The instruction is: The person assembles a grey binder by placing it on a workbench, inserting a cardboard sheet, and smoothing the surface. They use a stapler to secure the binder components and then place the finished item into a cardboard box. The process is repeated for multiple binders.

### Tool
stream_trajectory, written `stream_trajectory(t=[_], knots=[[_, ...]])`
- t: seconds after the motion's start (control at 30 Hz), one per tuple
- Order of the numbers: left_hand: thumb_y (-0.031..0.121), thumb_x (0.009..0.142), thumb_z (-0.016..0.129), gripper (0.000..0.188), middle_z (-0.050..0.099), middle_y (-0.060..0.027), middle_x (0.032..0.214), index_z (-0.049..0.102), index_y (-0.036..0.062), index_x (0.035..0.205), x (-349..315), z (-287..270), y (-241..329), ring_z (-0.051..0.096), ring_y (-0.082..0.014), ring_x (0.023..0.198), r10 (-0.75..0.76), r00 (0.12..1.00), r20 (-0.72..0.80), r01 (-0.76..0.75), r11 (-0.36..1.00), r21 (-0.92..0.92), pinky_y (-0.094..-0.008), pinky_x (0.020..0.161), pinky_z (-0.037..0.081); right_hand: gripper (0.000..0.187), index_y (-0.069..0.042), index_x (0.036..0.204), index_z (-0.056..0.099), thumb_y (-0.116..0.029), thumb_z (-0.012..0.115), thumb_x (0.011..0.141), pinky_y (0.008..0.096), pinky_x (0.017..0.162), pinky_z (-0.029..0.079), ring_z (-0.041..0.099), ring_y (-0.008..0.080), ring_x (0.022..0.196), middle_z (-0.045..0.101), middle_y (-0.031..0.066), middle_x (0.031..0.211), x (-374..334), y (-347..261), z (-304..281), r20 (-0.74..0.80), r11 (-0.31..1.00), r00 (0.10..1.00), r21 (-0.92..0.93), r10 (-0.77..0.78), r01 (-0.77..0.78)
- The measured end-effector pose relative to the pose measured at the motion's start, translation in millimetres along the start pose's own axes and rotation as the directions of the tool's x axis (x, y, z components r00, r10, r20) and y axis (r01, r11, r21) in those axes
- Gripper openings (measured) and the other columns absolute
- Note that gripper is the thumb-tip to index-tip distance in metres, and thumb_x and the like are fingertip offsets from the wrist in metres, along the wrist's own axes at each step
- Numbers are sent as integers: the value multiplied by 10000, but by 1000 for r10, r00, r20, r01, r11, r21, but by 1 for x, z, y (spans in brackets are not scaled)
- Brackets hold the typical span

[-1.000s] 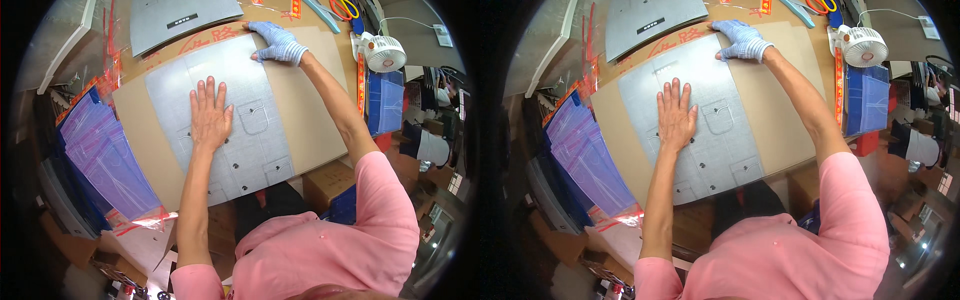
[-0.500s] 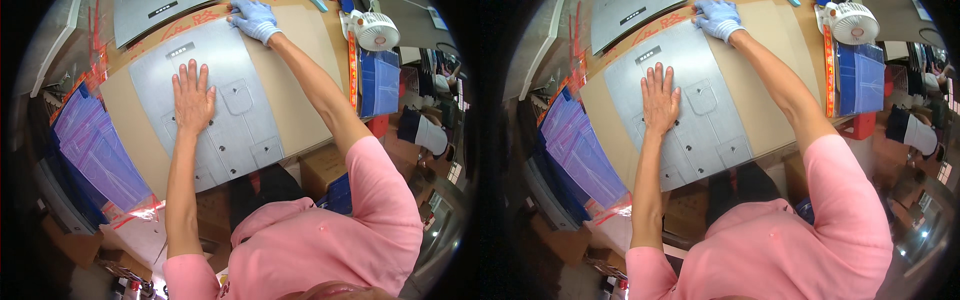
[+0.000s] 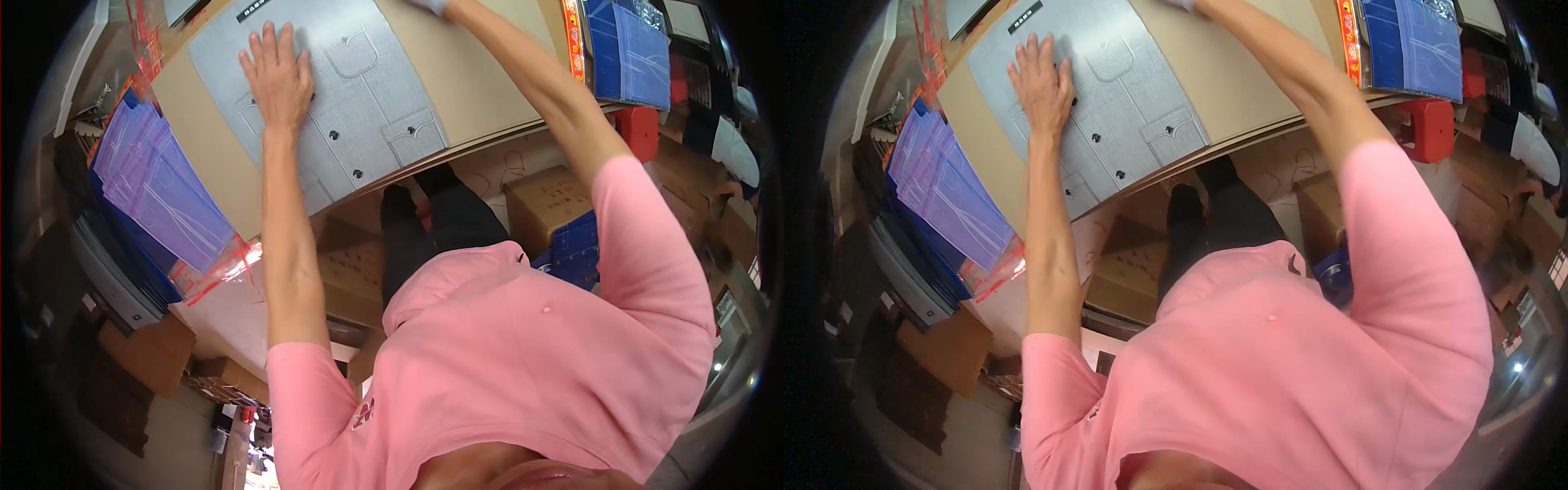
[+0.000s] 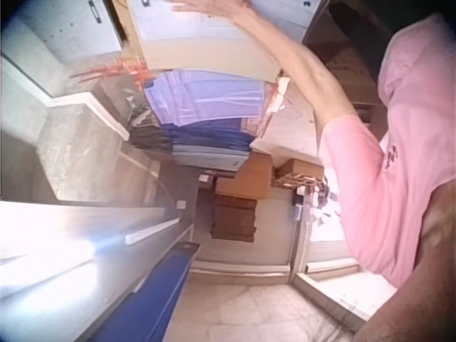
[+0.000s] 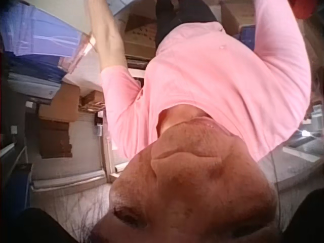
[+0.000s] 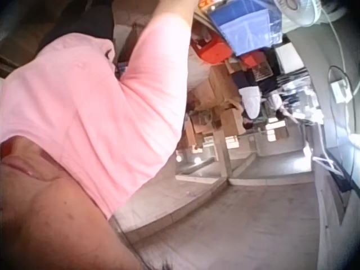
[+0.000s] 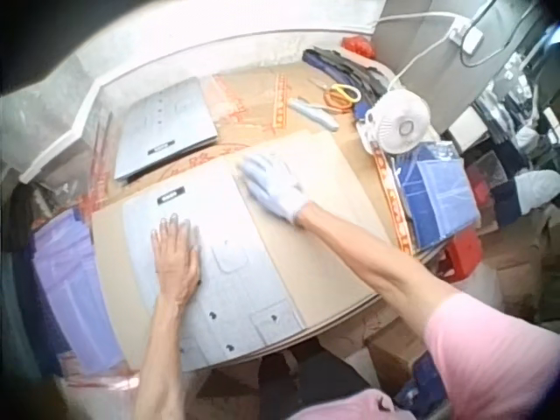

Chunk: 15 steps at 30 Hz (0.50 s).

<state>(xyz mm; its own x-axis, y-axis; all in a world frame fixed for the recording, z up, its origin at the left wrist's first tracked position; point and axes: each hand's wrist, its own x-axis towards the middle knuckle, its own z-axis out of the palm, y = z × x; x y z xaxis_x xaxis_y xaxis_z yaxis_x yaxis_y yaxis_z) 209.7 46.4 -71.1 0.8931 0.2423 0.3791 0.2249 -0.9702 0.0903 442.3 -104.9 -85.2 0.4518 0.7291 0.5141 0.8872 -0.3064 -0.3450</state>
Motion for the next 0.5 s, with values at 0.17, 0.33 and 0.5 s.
stream_trajectory(t=[0.17, 0.33, 0.5], knots=[[183, 869, 586, 210, 623, -130, 790, 619, -23, 890, -88, -70, 64, 601, -237, 687, -727, 685, 52, 662, 591, -462, -348, 632, 469, 354, -75, 1131, 564, -91, 587, 778, 422, 985, 383, 503, 331, 1116, 544, 151, 1178, -101, -30, -91, 227, 996, 972, 75, -64, 48], [338, 878, 609, 381, 528, -78, 705, 473, -12, 941, -161, -96, 113, 533, -140, 491, -797, -8, 605, 804, -364, -470, -239, 406, 436, 264, -49, 1065, 599, -48, 562, 803, 360, 792, 488, 603, 313, 892, 625, 147, 959, -86, 29, -116, 54, 978, 977, 9, 208, -209], [301, 836, 673, 441, 533, -102, 753, 414, -11, 1010, -165, -76, 119, 574, -169, 513, -804, -115, 583, 677, -493, -546, -249, 394, 478, 284, -60, 1128, 590, -201, 485, 906, 363, 907, 444, 575, 275, 1048, 611, 136, 1122, -33, -40, -126, 550, 898, 799, 186, 241, -399]])
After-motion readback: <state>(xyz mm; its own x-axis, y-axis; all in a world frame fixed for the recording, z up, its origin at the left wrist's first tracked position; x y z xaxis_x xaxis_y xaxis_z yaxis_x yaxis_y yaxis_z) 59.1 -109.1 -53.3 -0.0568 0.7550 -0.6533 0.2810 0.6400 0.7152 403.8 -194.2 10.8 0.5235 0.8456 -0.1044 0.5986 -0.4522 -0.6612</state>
